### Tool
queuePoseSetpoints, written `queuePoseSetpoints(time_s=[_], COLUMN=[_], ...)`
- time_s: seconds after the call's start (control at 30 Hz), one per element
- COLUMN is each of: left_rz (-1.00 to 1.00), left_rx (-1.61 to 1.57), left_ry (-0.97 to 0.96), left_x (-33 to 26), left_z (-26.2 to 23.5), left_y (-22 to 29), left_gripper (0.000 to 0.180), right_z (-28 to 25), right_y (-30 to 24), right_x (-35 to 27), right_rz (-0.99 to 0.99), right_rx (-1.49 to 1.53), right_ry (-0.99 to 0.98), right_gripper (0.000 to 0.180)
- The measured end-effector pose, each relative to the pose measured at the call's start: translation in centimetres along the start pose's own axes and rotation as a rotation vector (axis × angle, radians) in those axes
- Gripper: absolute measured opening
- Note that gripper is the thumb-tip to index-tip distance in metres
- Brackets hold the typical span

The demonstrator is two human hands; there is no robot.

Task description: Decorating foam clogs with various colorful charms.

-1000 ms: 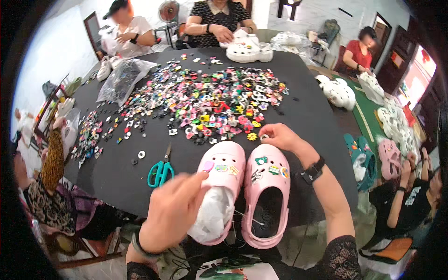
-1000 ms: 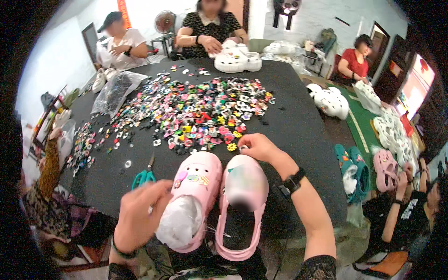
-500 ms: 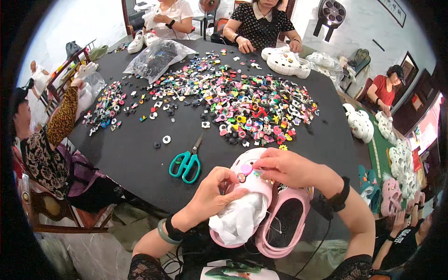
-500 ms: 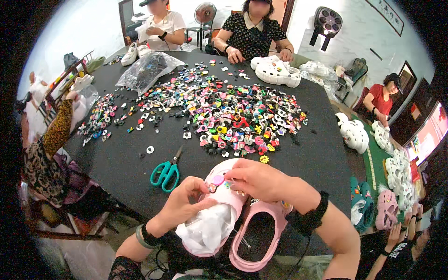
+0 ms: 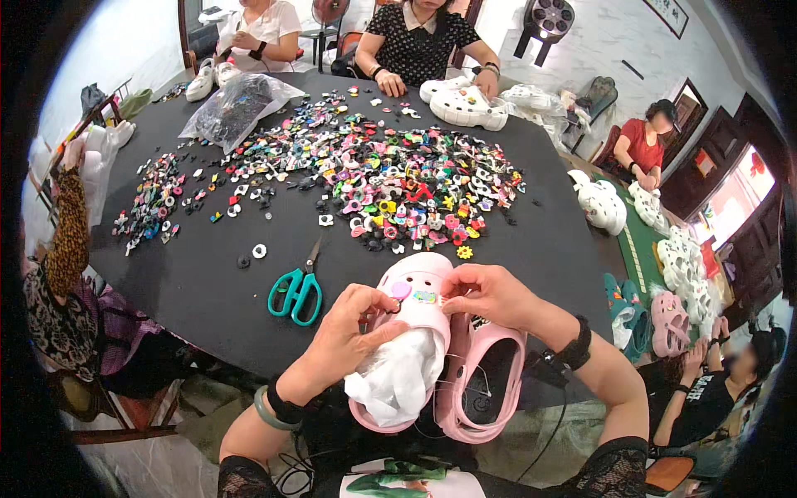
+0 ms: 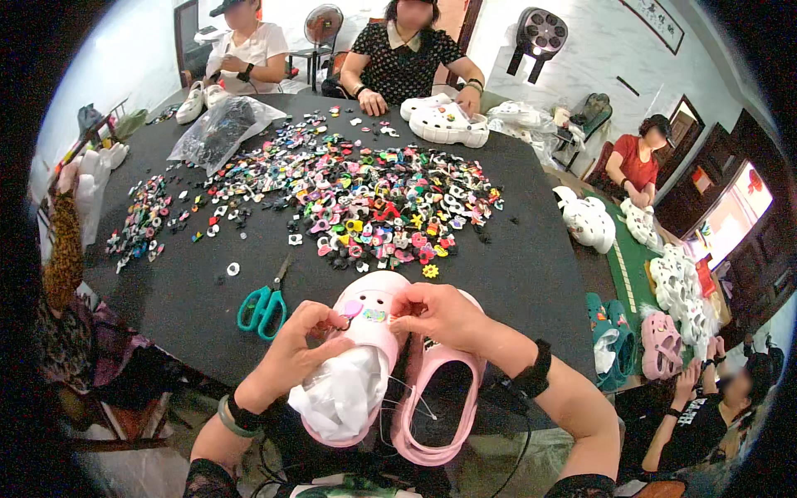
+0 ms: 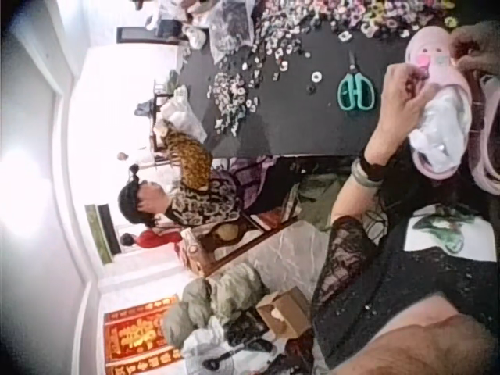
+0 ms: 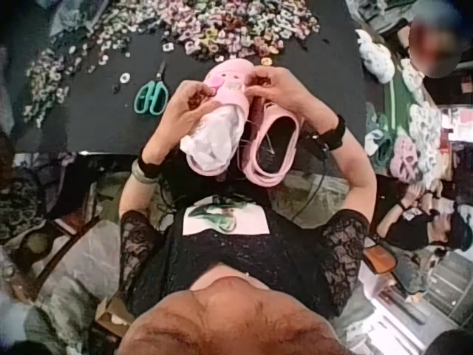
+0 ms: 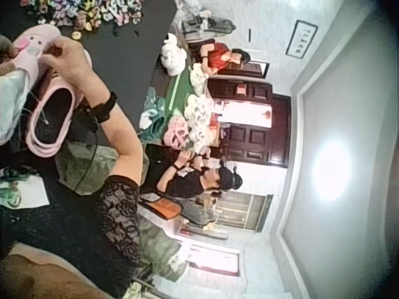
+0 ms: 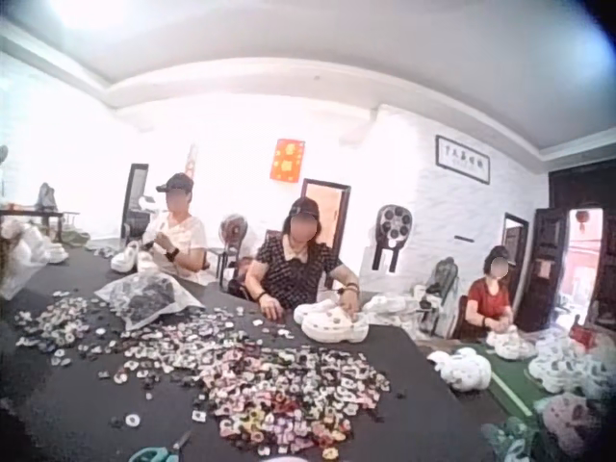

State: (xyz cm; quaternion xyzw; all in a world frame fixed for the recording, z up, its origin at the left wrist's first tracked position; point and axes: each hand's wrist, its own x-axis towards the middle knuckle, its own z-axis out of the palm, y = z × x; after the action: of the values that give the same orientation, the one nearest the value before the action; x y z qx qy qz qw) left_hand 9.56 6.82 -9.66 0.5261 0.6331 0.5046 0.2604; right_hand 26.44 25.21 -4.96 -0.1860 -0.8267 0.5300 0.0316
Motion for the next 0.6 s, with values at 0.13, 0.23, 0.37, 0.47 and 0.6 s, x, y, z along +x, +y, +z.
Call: queuePoseSetpoints(time_s=[0.13,0.23,0.37,0.47,0.6], left_rz=[-0.026,0.198,0.446,0.427,0.399], left_rx=[0.053,0.166,0.277,0.393,0.372], left_ry=[-0.078,0.010,-0.260,-0.262,-0.234], left_x=[0.5,1.2,2.3,2.2,2.0], left_z=[-0.6,-0.7,-0.1,0.6,0.7], left_y=[1.5,3.0,3.4,4.0,3.7], left_gripper=[0.030,0.034,0.034,0.039,0.039], right_z=[-1.5,-5.2,-9.0,-7.3,-7.2], right_y=[0.3,0.8,7.6,10.7,11.6], right_x=[-0.5,0.0,2.1,2.4,4.4], right_rz=[-0.152,-0.193,-0.035,0.101,0.105], right_rx=[-0.200,-0.149,-0.476,-0.515,-0.350], right_ry=[0.031,0.296,0.299,0.269,0.329], right_gripper=[0.012,0.010,0.019,0.027,0.031])
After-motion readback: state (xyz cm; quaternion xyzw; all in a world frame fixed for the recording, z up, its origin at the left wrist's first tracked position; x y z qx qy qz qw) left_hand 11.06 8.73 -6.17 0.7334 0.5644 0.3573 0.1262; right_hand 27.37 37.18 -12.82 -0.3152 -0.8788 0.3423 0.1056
